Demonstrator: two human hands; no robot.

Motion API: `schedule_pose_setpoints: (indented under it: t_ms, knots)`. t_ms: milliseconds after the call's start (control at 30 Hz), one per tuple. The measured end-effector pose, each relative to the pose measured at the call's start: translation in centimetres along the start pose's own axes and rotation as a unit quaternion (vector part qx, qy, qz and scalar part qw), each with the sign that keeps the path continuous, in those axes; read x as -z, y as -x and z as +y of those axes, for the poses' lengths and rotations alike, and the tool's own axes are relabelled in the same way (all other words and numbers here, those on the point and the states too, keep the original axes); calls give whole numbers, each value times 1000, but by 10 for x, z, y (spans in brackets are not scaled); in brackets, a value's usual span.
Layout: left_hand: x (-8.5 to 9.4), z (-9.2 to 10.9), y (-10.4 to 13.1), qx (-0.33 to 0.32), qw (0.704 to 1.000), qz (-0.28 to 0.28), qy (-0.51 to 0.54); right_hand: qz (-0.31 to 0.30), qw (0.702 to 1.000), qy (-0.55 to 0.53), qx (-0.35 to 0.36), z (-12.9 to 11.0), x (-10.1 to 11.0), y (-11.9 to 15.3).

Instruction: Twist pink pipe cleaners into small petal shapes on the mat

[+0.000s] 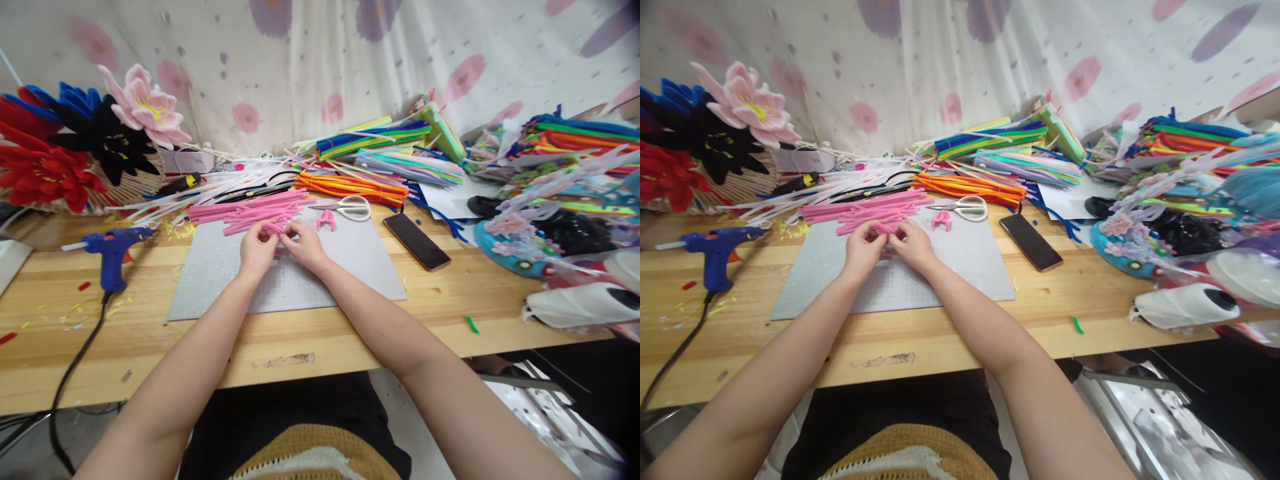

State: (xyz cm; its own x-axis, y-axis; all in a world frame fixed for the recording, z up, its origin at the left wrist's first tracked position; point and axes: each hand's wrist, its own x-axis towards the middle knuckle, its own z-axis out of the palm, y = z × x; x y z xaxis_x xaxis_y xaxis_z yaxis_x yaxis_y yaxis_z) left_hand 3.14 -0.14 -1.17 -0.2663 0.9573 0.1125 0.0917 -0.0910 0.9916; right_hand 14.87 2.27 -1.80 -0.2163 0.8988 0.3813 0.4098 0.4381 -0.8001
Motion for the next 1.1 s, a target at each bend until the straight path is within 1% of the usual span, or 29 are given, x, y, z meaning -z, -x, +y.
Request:
schedule_pose_setpoints:
  t_ms: [167,300,433,567,667,767,900,1000,1100]
  knots:
    - [0,-5,-1,-10,1000,14,-21,10,1000,16,-3,0,0,1]
    - [0,-5,-1,-16,999,18,-34,0,1000,11,-2,-1,1,1]
    - [0,-7,-2,-34,999,2,8,-18,1000,-10,-14,-1,1,-1]
    - [0,-4,-3,-22,998,-6,54,-27,999,-19,-19,1,0,-2]
    - [0,0,-2,2,998,-3,65,-12,1000,-10,-9,2,-1,-1]
    - [0,1,-2,18,999,0,43,4,1000,6,0,2,-1,1]
    - [1,-2,-2,-6,1000,21,-14,-9,1000,4,0,3,0,1]
    - [2,-1,-1,-9,1000,20,-13,-25,999,-9,-19,4,0,-1]
    - [2,3,0,-13,1000,13,6,-25,999,-22,-37,5,-1,-3]
